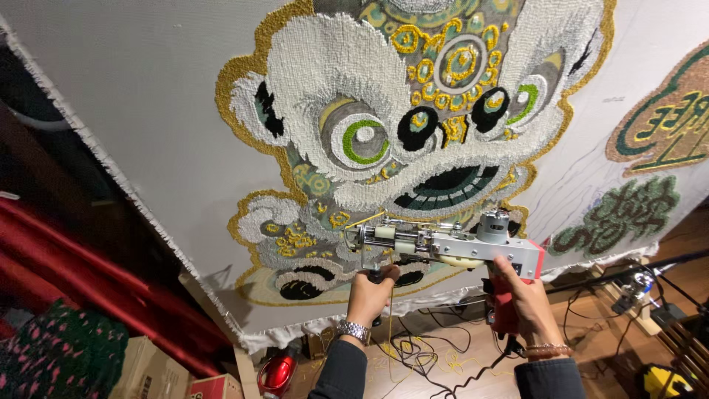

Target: The person uses a handheld tufting gun to apply yellow yarn into a stretched canvas, following a pre-drawn design of a stylized face. The person guides the tool along the design lines, occasionally adjusting the yarn feed with the left hand.

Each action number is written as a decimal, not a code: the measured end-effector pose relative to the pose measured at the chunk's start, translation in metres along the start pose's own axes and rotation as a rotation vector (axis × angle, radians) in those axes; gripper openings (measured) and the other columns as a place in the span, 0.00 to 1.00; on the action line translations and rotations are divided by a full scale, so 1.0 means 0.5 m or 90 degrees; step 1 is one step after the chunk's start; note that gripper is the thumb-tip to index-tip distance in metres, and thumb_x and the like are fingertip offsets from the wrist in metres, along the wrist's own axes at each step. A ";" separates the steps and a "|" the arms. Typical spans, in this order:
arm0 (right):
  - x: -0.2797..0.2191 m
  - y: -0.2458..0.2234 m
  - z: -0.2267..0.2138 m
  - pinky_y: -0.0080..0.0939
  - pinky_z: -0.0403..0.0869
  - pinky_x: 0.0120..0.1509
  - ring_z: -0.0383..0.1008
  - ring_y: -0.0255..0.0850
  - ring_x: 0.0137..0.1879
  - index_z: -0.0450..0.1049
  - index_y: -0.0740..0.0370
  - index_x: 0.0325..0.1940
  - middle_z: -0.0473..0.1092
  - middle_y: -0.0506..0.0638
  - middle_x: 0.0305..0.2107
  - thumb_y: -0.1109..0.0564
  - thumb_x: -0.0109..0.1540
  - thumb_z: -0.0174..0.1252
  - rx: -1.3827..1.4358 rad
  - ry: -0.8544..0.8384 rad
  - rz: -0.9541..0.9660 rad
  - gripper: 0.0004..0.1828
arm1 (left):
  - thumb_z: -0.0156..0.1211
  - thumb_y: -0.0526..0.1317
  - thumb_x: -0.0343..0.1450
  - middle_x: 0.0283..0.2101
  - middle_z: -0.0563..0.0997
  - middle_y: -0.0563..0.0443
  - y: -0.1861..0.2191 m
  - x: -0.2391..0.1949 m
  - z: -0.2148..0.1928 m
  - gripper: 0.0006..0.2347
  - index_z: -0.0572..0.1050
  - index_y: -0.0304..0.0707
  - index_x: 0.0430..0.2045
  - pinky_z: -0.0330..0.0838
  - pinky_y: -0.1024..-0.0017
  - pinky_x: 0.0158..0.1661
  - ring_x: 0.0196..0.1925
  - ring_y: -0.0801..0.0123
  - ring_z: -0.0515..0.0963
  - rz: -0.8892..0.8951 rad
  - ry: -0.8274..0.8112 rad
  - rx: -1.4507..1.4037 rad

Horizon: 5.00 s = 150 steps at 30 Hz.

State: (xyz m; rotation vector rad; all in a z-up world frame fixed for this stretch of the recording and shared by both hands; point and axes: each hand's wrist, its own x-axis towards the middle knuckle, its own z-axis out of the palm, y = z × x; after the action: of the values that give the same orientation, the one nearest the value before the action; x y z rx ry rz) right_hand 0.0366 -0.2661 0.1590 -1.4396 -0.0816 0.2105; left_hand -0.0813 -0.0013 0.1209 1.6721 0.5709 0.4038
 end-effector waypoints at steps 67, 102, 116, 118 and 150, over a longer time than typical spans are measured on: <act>0.198 -0.013 -0.092 0.44 0.70 0.27 0.70 0.42 0.24 0.74 0.64 0.43 0.70 0.52 0.22 0.39 0.60 0.60 0.016 -0.209 0.201 0.25 | 0.62 0.55 0.70 0.39 0.90 0.54 0.021 0.165 0.093 0.19 0.84 0.37 0.39 0.68 0.74 0.28 0.25 0.76 0.74 0.126 0.035 -0.130; 0.403 -0.057 -0.407 0.44 0.68 0.25 0.69 0.43 0.28 0.70 0.62 0.59 0.78 0.58 0.40 0.43 0.60 0.57 0.186 -0.225 0.213 0.29 | 0.61 0.54 0.72 0.35 0.90 0.56 0.277 0.192 0.344 0.17 0.85 0.42 0.43 0.63 0.76 0.17 0.13 0.80 0.70 0.021 -0.058 -0.057; 0.334 -0.115 -0.487 0.44 0.68 0.26 0.70 0.44 0.27 0.73 0.71 0.50 0.74 0.56 0.31 0.45 0.66 0.55 0.142 -0.187 0.124 0.24 | 0.68 0.43 0.69 0.27 0.86 0.52 0.268 0.197 0.445 0.11 0.86 0.40 0.41 0.70 0.73 0.24 0.18 0.77 0.75 0.159 -0.047 -0.068; 0.323 -0.134 -0.460 0.44 0.68 0.27 0.70 0.42 0.28 0.72 0.68 0.50 0.75 0.54 0.32 0.47 0.64 0.56 0.110 -0.130 0.143 0.22 | 0.66 0.43 0.68 0.23 0.84 0.52 0.291 0.181 0.422 0.12 0.86 0.41 0.42 0.67 0.72 0.21 0.14 0.76 0.73 0.077 -0.062 -0.066; 0.268 -0.240 -0.150 0.41 0.80 0.51 0.78 0.41 0.41 0.46 0.35 0.78 0.76 0.57 0.50 0.53 0.62 0.56 -0.154 -0.586 0.277 0.43 | 0.61 0.50 0.76 0.34 0.84 0.53 0.355 0.186 0.407 0.14 0.84 0.39 0.42 0.62 0.81 0.19 0.16 0.84 0.66 0.058 -0.225 -0.407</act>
State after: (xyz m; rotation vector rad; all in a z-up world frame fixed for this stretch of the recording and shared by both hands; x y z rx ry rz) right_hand 0.1929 -0.3273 0.2582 -1.4812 -0.5592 1.2460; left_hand 0.1340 -0.1331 0.2545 1.1126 0.0798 0.3029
